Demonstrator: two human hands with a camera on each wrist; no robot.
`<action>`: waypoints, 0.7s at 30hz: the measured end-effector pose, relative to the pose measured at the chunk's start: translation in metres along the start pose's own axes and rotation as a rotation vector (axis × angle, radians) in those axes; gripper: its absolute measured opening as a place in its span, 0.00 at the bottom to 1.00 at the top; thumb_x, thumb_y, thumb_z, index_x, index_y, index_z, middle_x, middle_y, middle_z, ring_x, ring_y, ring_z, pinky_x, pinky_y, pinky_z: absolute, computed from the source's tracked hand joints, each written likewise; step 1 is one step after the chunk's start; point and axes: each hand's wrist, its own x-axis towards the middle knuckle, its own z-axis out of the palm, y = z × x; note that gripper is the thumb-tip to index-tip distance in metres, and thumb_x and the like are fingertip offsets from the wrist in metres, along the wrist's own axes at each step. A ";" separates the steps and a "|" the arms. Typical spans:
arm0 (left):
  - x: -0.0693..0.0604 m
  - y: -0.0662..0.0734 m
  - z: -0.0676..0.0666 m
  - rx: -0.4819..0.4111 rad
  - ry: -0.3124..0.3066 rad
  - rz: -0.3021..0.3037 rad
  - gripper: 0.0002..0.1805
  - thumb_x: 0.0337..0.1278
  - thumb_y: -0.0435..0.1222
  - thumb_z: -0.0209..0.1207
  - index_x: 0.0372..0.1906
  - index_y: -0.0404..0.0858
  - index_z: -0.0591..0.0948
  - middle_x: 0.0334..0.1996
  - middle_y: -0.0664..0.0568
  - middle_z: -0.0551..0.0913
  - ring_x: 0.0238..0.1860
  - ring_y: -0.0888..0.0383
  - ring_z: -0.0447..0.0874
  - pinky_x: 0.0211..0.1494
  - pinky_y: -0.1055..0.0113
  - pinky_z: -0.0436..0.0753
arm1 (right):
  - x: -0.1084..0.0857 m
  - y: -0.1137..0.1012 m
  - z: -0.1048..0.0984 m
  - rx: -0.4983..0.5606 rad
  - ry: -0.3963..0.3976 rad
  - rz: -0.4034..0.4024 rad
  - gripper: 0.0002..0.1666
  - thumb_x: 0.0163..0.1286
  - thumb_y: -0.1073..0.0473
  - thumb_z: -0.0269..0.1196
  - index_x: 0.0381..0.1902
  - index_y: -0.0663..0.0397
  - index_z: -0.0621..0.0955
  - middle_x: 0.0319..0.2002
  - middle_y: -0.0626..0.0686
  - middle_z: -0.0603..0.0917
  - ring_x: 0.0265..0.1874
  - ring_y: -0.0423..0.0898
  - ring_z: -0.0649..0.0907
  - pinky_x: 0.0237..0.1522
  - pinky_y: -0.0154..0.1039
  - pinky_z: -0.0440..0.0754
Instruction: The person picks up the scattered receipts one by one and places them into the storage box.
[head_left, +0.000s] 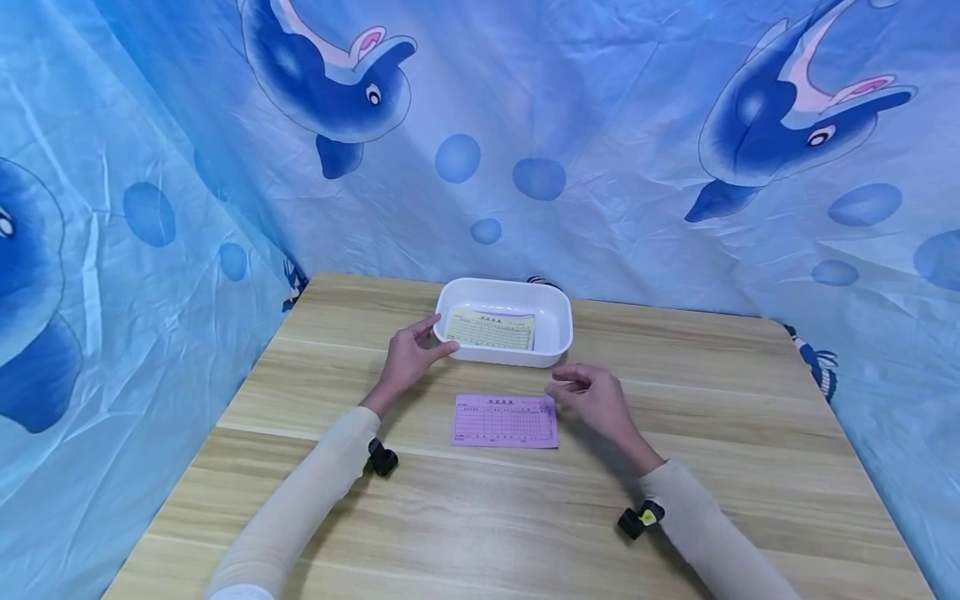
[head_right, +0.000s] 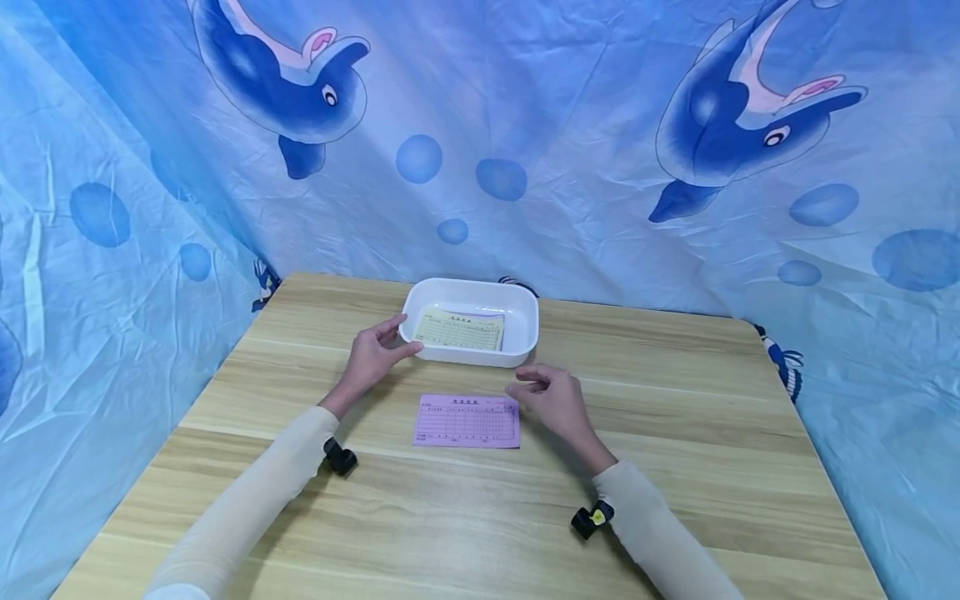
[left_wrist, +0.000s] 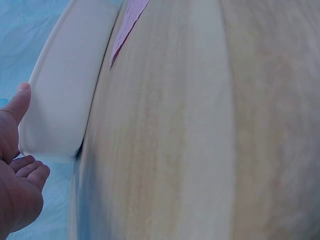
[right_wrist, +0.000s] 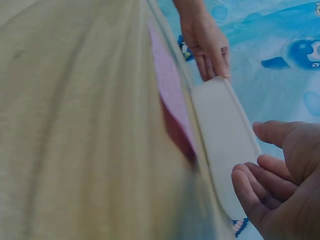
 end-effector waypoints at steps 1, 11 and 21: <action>0.000 0.000 0.000 -0.001 0.000 0.000 0.45 0.50 0.48 0.77 0.71 0.33 0.73 0.73 0.40 0.71 0.71 0.47 0.73 0.70 0.63 0.78 | -0.001 0.002 0.001 -0.009 -0.004 0.012 0.20 0.62 0.56 0.76 0.49 0.60 0.87 0.44 0.54 0.90 0.39 0.47 0.89 0.40 0.32 0.89; 0.000 -0.002 0.000 0.012 0.004 0.003 0.45 0.50 0.48 0.77 0.71 0.34 0.73 0.73 0.41 0.70 0.72 0.48 0.72 0.70 0.64 0.78 | -0.007 0.011 0.010 -0.056 -0.017 0.085 0.22 0.61 0.56 0.77 0.52 0.56 0.87 0.48 0.54 0.89 0.41 0.47 0.89 0.40 0.35 0.90; 0.000 -0.001 0.000 0.014 0.000 0.008 0.44 0.50 0.48 0.77 0.71 0.35 0.73 0.73 0.42 0.70 0.72 0.48 0.72 0.70 0.64 0.78 | -0.008 0.014 0.013 -0.088 -0.031 0.063 0.24 0.57 0.58 0.79 0.50 0.58 0.87 0.46 0.54 0.90 0.37 0.45 0.89 0.40 0.35 0.89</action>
